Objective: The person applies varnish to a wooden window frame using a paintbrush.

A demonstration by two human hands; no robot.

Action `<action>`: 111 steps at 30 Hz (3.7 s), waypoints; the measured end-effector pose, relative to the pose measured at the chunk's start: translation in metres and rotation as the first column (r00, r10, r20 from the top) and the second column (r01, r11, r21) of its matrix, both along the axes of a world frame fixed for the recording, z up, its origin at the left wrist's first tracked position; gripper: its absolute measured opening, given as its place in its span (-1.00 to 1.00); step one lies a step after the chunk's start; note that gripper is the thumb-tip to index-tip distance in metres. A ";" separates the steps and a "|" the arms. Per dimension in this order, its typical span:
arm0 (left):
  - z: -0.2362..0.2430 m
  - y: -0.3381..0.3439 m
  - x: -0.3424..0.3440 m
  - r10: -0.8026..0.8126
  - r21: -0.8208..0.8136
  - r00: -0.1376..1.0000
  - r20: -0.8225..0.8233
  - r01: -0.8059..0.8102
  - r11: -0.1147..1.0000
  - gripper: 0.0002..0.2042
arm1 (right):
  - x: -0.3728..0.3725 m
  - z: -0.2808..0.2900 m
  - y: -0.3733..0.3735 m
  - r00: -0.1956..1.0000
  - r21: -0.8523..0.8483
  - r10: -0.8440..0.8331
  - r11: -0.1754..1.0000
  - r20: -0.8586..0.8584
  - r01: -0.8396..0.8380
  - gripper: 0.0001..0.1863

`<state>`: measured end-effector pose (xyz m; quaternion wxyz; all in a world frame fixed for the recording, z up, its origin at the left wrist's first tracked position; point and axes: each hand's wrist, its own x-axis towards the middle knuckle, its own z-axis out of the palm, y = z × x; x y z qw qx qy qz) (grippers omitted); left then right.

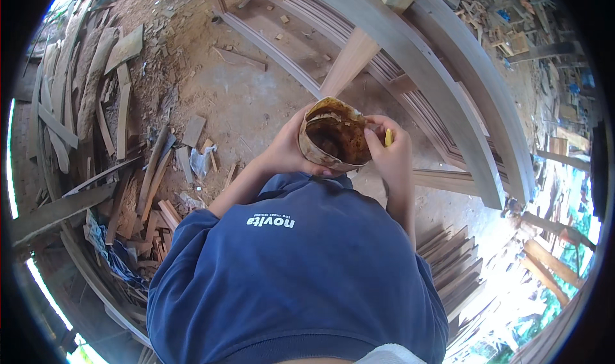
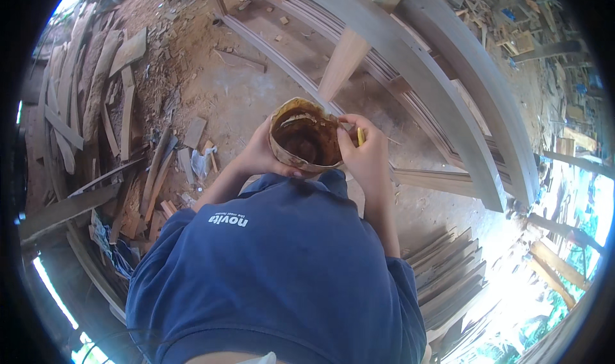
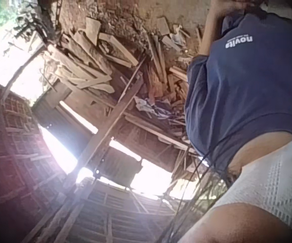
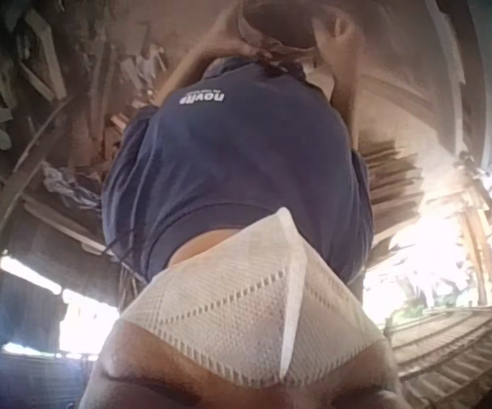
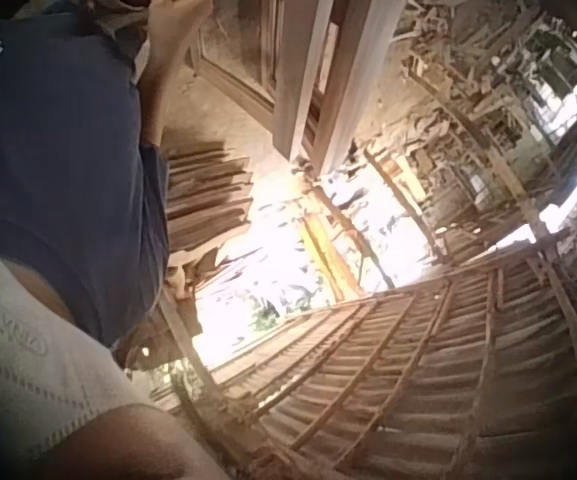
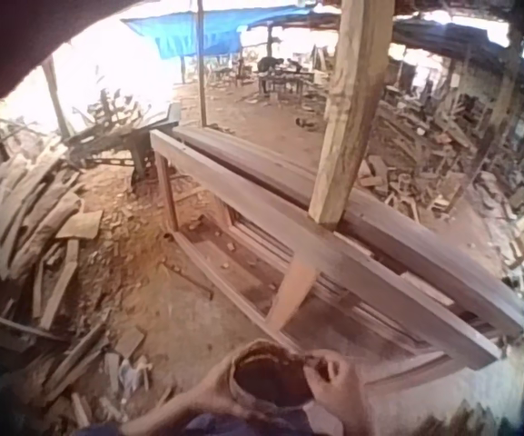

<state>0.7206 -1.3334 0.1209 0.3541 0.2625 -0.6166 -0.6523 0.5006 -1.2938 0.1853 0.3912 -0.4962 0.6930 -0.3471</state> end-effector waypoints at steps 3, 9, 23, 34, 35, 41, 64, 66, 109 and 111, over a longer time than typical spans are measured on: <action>0.009 0.002 0.001 -0.047 0.096 0.998 -0.051 0.052 0.994 0.05 | -0.001 0.008 0.001 0.994 -0.073 0.054 0.995 -0.096 -0.062 -0.81; 0.008 0.004 0.012 -0.213 0.072 0.977 -0.005 0.213 0.974 -0.03 | 0.010 0.021 0.007 0.922 -0.256 0.183 0.926 -0.342 -0.279 -0.66; -0.005 -0.008 0.030 -0.440 0.177 0.896 -0.062 0.444 0.878 -0.02 | 0.015 -0.006 0.009 0.654 -0.345 0.283 0.669 -0.701 -0.659 -0.56; -0.008 -0.021 0.020 -0.606 0.203 0.795 -0.043 0.601 0.774 0.01 | 0.007 -0.017 0.028 0.643 -0.306 0.287 0.696 -0.710 -0.650 -0.82; -0.007 -0.022 0.018 -0.630 0.185 0.776 -0.028 0.623 0.760 0.01 | 0.007 -0.018 0.031 0.699 -0.388 0.221 0.700 -0.680 -0.599 -0.83; -0.017 -0.013 0.001 -0.646 0.179 0.762 -0.047 0.642 0.745 -0.04 | -0.005 -0.006 0.058 0.846 -0.400 0.078 0.856 -0.527 -0.328 -0.85; 0.011 0.039 -0.162 -0.858 0.256 0.480 0.184 0.819 0.514 0.03 | -0.121 -0.066 0.187 0.798 -0.499 -0.108 0.827 -0.593 -0.259 -0.73; 0.017 0.044 -0.171 -0.873 0.302 0.420 0.249 0.823 0.482 0.01 | -0.123 -0.077 0.199 0.872 -0.576 -0.195 0.809 -0.450 -0.116 -0.64; 0.015 0.135 -0.193 -0.579 0.323 0.564 0.588 0.492 0.808 0.02 | -0.144 -0.146 0.196 0.724 -0.282 0.033 0.908 -0.689 -0.310 -0.84; 0.021 0.132 -0.182 -0.576 0.363 0.529 0.623 0.457 0.812 0.01 | -0.139 -0.141 0.188 0.735 -0.201 0.147 0.909 -0.662 -0.364 -0.84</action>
